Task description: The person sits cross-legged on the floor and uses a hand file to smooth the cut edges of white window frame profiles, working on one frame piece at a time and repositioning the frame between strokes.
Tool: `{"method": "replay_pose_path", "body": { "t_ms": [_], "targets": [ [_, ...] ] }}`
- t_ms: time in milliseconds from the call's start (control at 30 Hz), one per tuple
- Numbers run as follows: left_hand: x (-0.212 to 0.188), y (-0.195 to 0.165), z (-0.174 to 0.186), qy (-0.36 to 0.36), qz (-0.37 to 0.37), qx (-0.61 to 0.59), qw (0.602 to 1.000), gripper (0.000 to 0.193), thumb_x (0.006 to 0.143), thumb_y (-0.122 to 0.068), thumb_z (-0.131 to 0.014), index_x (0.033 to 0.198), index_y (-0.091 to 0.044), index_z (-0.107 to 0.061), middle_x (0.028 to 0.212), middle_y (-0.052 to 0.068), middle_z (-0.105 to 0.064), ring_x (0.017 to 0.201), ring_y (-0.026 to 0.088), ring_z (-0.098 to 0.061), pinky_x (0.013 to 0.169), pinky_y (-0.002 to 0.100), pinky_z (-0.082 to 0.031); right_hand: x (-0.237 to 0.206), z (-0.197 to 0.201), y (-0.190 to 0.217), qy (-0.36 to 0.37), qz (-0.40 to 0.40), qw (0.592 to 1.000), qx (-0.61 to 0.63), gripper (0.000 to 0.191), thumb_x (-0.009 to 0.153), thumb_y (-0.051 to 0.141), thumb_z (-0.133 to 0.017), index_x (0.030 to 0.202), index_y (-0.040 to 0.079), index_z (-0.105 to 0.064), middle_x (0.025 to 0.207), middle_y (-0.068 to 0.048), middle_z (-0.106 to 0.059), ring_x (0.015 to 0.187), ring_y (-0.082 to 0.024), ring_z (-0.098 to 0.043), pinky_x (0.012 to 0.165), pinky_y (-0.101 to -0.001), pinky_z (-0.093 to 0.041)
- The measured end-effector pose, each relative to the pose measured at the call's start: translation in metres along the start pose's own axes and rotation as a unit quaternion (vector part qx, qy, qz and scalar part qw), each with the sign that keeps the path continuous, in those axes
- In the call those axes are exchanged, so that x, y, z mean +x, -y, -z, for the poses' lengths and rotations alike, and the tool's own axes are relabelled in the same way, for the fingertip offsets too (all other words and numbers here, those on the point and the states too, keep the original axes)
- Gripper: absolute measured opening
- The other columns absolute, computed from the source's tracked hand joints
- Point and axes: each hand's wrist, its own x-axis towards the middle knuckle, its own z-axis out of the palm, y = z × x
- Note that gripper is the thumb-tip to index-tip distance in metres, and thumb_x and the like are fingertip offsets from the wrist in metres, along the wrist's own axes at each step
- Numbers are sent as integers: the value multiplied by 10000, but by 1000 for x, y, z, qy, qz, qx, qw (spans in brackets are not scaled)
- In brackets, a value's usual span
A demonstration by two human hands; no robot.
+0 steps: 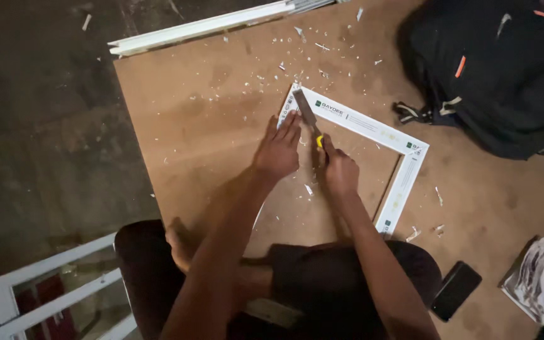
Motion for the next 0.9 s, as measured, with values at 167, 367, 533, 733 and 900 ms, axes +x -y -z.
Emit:
{"method": "replay_pose_path", "body": {
  "t_ms": [167, 367, 533, 733, 900],
  "targets": [
    [6, -1, 9, 22, 9, -22, 999, 731, 774, -245, -629, 1438, 40, -516, 1627, 170, -337, 1556, 280, -181, 1231, 570, -128, 1, -4, 1, -28, 29, 999, -29, 419, 1025, 289, -572, 1406, 124, -626, 842, -219, -712, 695, -411, -684, 605, -537, -530],
    [4, 2, 6, 45, -3, 8, 999, 682, 824, -271, -593, 1433, 29, -526, 1626, 183, -335, 1555, 287, -184, 1229, 583, -140, 10, -13, 1, -7, -23, 1000, -1, 439, 1027, 333, -564, 1411, 126, -605, 812, -222, -701, 666, -401, -695, 598, -507, -554],
    [2, 4, 3, 1, 1, 13, 1000, 658, 837, -252, -586, 1439, 13, -548, 1634, 158, -353, 1572, 268, -202, 1267, 569, -143, 20, -4, 14, -38, 20, 999, -25, 401, 1040, 307, -583, 1388, 111, -626, 818, -216, -712, 673, -413, -686, 587, -521, -535],
    [-1, 4, 6, -15, 4, -7, 1000, 632, 814, -265, -594, 1381, 14, -573, 1618, 158, -360, 1549, 273, -204, 1239, 552, -146, -2, 22, 35, -22, 1, 999, -49, 431, 1008, 294, -584, 1387, 93, -631, 782, -216, -703, 653, -402, -687, 593, -511, -545],
    [-3, 3, 4, -16, 9, -40, 999, 639, 828, -292, -612, 1397, -1, -584, 1607, 142, -370, 1559, 262, -209, 1270, 553, -141, 50, 24, 61, -15, -10, 1000, -6, 408, 1010, 291, -585, 1363, 95, -647, 808, -215, -712, 733, -412, -692, 659, -531, -538]
  ]
}}
